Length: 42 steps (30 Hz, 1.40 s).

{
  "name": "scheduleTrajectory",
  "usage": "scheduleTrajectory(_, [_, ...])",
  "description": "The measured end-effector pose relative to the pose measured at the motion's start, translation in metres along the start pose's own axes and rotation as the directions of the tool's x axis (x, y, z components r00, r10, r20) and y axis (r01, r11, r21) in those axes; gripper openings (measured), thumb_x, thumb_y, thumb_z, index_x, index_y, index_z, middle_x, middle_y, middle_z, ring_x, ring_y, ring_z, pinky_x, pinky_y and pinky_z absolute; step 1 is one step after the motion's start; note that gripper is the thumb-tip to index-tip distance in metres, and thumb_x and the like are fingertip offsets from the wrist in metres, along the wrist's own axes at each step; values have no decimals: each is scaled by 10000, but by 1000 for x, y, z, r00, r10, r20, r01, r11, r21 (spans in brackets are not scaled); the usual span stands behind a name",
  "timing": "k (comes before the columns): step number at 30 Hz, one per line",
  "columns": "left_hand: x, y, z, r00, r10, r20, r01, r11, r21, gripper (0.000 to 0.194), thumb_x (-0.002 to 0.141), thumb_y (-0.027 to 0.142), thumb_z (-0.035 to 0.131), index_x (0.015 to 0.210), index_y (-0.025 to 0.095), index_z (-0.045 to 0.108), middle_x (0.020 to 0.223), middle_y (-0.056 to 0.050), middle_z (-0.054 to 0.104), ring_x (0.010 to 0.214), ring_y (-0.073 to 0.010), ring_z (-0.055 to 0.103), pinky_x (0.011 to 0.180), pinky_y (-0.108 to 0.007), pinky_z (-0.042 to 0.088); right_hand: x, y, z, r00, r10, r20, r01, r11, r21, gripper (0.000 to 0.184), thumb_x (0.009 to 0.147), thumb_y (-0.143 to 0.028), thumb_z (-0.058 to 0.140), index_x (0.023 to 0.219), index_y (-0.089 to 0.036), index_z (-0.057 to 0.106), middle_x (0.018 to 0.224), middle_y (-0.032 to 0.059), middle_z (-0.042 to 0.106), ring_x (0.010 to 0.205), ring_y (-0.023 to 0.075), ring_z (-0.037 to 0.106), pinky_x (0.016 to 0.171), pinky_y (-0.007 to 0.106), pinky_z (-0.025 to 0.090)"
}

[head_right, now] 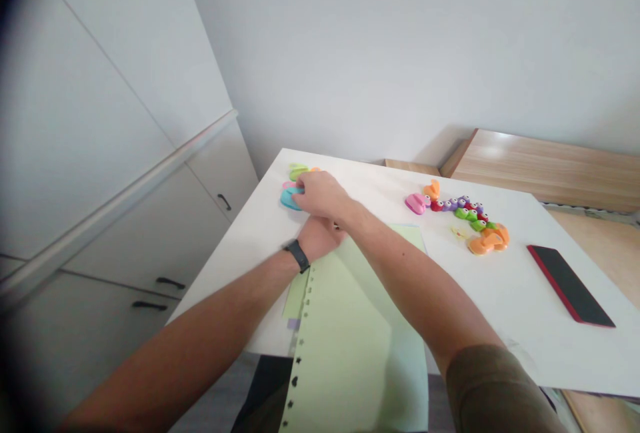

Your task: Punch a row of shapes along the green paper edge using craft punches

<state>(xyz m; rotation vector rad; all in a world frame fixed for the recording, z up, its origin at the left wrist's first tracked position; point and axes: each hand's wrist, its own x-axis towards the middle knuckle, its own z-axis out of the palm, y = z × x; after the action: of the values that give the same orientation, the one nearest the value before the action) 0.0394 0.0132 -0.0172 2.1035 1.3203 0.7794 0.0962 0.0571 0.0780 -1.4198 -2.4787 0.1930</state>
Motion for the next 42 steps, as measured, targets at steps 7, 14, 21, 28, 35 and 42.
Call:
scheduleTrajectory(7, [-5,6,-11,999,36,15,-36,999,24,94,801,288,644,869,231,675,890,-14,759,875,-190,703,807,-292,531,-55,49,-48,965,251,-74,-231,951,207,280,833,-474,616,865,-204,684,800,23,717,676,146,604,597,268,411])
scheduleTrajectory(14, [-5,7,-11,999,27,16,-26,998,-49,118,816,313,642,884,239,702,894,-7,764,863,-176,712,788,-281,544,-123,122,-51,881,466,-80,-436,866,247,314,824,-499,625,919,-207,691,735,21,699,608,151,589,541,271,412])
scheduleTrajectory(21, [-3,5,-10,999,6,33,-4,999,-47,141,822,348,642,890,243,706,893,-5,762,872,-176,710,798,-273,546,-167,152,-57,937,335,-103,-323,939,117,211,884,-321,578,1034,-218,686,928,57,716,795,200,628,736,337,478])
scheduleTrajectory(28, [-2,3,-9,999,21,42,-19,998,-62,150,833,364,631,901,251,706,892,9,759,868,-168,709,786,-266,540,-172,159,-43,962,233,-146,-231,972,29,223,902,-193,508,1075,-201,648,1122,120,643,1052,252,586,941,389,450])
scheduleTrajectory(35, [-3,7,-12,998,35,57,-31,997,-71,180,854,377,617,930,251,720,933,7,765,898,-170,708,799,-267,537,-177,166,-30,975,167,-148,-162,986,42,274,914,-158,490,1125,-216,655,1110,115,597,1060,246,562,969,395,447])
scheduleTrajectory(42, [-2,8,-12,998,35,54,-31,997,-72,181,851,376,621,924,247,725,925,9,765,887,-170,707,790,-264,533,-179,160,-31,982,135,-130,-125,989,82,321,894,-87,455,1089,-213,676,1137,115,592,1055,236,576,973,401,458])
